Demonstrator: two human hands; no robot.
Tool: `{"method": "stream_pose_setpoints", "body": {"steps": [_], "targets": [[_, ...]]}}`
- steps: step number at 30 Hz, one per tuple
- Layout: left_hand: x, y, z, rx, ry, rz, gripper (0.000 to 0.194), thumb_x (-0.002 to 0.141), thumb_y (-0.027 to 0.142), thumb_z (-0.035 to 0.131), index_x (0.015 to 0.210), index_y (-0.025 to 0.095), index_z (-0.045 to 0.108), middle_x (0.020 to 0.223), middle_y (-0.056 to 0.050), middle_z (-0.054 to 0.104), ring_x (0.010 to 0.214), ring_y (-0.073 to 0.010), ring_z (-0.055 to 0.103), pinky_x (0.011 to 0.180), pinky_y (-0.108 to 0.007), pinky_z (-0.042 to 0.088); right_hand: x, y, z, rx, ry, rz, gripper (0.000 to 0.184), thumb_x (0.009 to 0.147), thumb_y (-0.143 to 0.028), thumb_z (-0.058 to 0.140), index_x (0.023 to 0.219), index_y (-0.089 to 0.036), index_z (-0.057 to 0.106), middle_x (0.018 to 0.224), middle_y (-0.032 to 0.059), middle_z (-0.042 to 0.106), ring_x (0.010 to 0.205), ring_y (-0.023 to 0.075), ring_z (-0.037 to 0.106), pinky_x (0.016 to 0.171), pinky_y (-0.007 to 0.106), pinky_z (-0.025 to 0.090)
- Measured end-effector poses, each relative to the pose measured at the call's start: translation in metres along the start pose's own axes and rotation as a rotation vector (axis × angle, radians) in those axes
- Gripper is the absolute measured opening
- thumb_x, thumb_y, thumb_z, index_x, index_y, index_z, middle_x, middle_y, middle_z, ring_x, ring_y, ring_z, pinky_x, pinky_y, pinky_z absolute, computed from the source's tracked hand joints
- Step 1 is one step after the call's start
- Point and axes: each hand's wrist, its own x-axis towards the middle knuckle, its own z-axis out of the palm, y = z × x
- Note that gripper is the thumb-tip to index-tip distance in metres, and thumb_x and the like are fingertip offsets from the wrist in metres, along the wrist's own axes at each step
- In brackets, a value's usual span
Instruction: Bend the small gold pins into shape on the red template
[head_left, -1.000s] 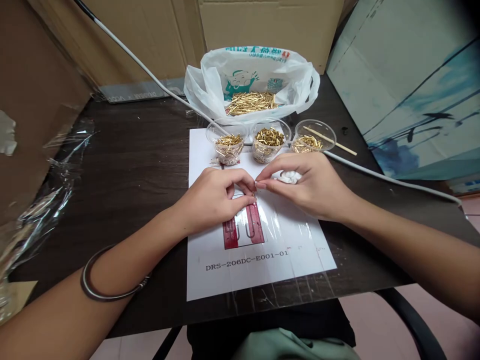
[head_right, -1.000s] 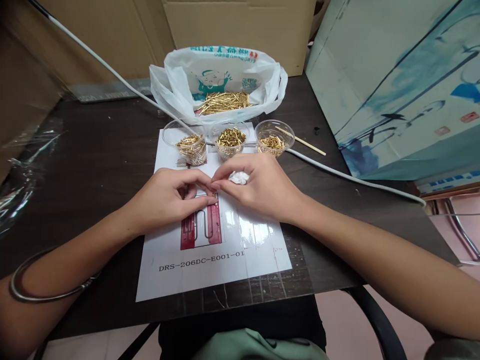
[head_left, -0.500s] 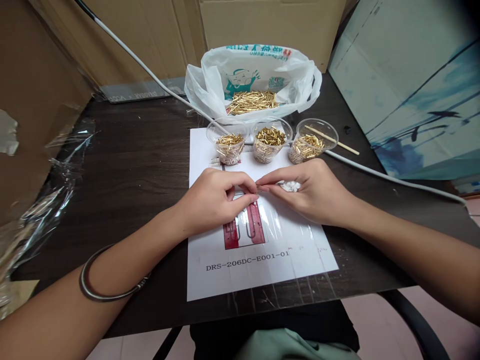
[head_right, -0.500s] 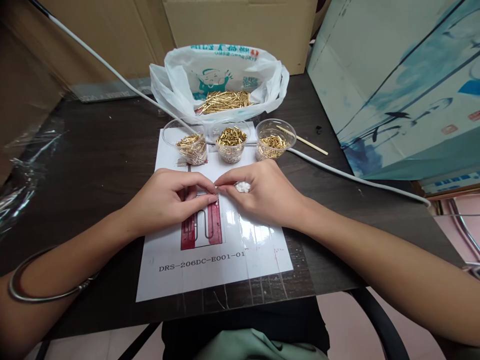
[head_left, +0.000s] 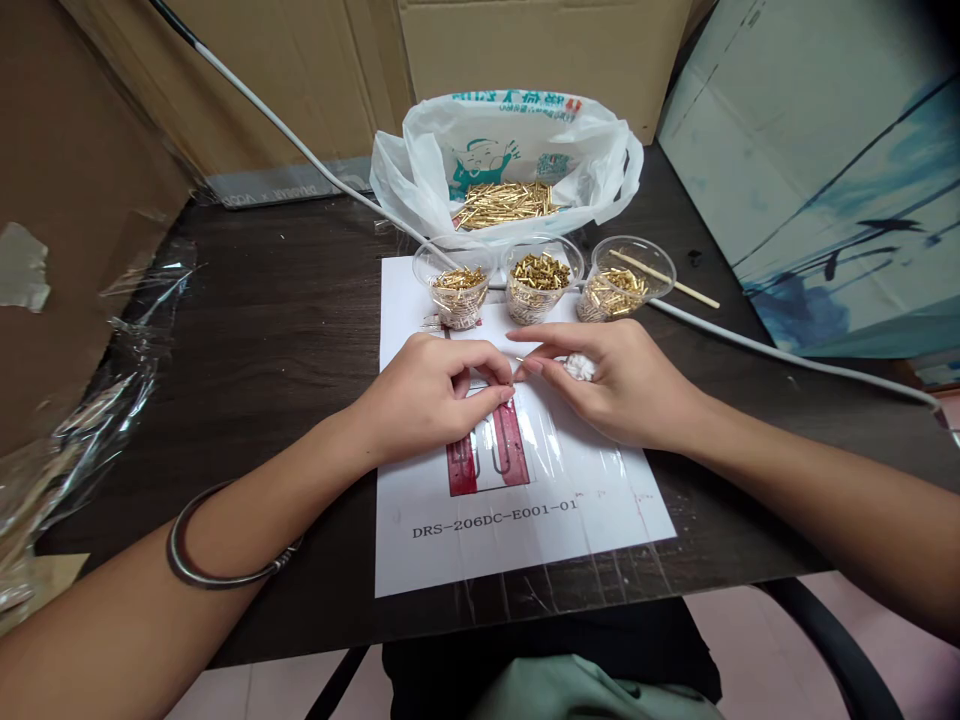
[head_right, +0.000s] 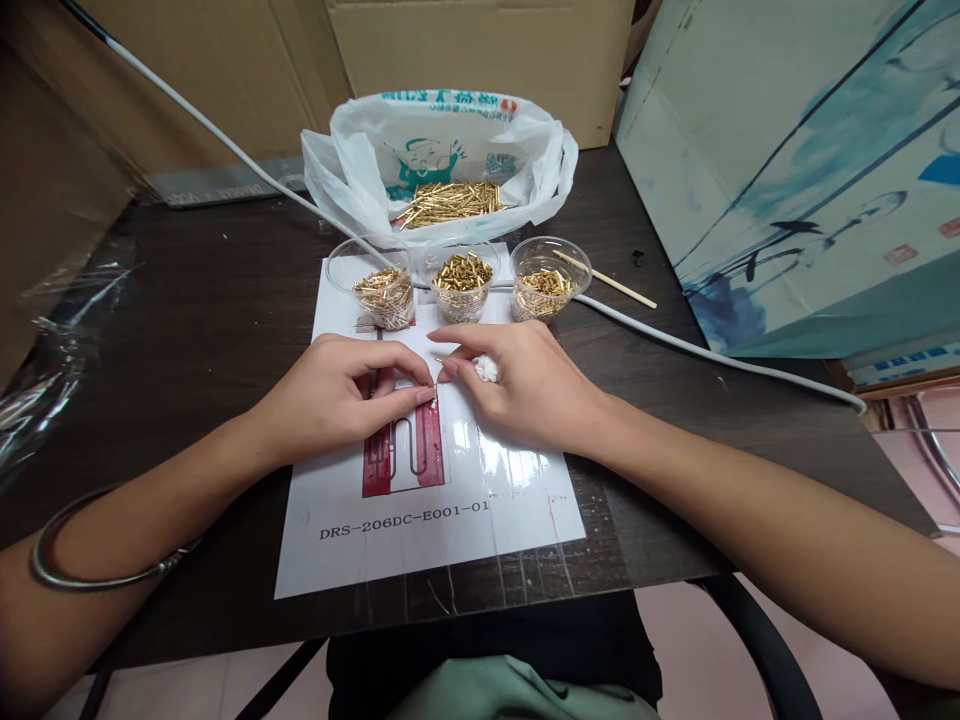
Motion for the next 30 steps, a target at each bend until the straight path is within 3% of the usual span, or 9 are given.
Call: {"method": "stream_pose_setpoints", "body": {"steps": [2,5,13,18,24,30], "targets": [[0.0003,0.0004,-0.0001,0.003,-0.005,-0.005,0.007,0.077,0.022,0.066,0.08,0.018,0.071,0.05,0.007,0.052,0.044,-0.0033,0.04,0.05,-0.017,0.036,0.0003,0.0008,-0.0006,0.045,-0.009,0.002,0.029,0.088,-0.022,0.054,0.112,-0.019,0.069,0.101,0.0022,0.074,0.091,0.0152,0.068,0.082,0.026,0.048],[0.0003,0.0007,-0.001,0.016,-0.009,-0.012,0.007,0.077,0.022,0.066,0.08,0.018,0.071,0.05,0.007,0.053,0.045,-0.0033,0.04,0.051,-0.018,0.036,0.0013,0.0022,-0.0007,0.08,-0.025,-0.001,0.02,0.088,-0.02,0.054,0.099,-0.019,0.071,0.092,-0.0003,0.074,0.084,0.0135,0.068,0.077,0.026,0.048],[-0.0001,0.0001,-0.0025,0.014,-0.007,0.0,0.007,0.078,0.021,0.066,0.079,0.017,0.071,0.053,0.007,0.056,0.046,-0.0027,0.042,0.052,-0.017,0.036,0.0006,0.0029,0.0033,0.158,0.09,0.05,0.014,0.084,-0.03,0.065,0.085,-0.016,0.067,0.084,0.0016,0.07,0.078,0.0138,0.064,0.071,0.027,0.046],[-0.0003,-0.0018,-0.0004,-0.015,-0.003,0.015,0.01,0.078,0.021,0.067,0.085,0.018,0.073,0.055,0.006,0.058,0.046,-0.0028,0.042,0.053,-0.018,0.037,0.0019,-0.0009,0.0044,0.246,0.055,0.01,0.011,0.082,-0.028,0.068,0.079,-0.018,0.072,0.08,0.0006,0.069,0.077,0.0133,0.062,0.071,0.027,0.045],[-0.0013,-0.0021,-0.001,-0.029,0.012,0.04,0.01,0.079,0.021,0.065,0.083,0.019,0.074,0.054,0.006,0.059,0.046,-0.0041,0.042,0.052,-0.019,0.036,0.0028,-0.0031,0.007,0.232,0.028,0.086,0.011,0.076,-0.028,0.073,0.074,-0.018,0.072,0.074,-0.0004,0.068,0.07,0.0124,0.059,0.066,0.027,0.042],[-0.002,-0.0025,-0.0005,-0.051,0.005,0.032,0.015,0.083,0.025,0.061,0.081,0.018,0.074,0.056,0.003,0.062,0.048,-0.0059,0.047,0.049,-0.02,0.034,0.0015,-0.0037,0.0054,0.186,0.009,0.039,0.013,0.08,-0.03,0.069,0.077,-0.017,0.072,0.079,0.0021,0.068,0.074,0.0143,0.059,0.068,0.028,0.043]]}}
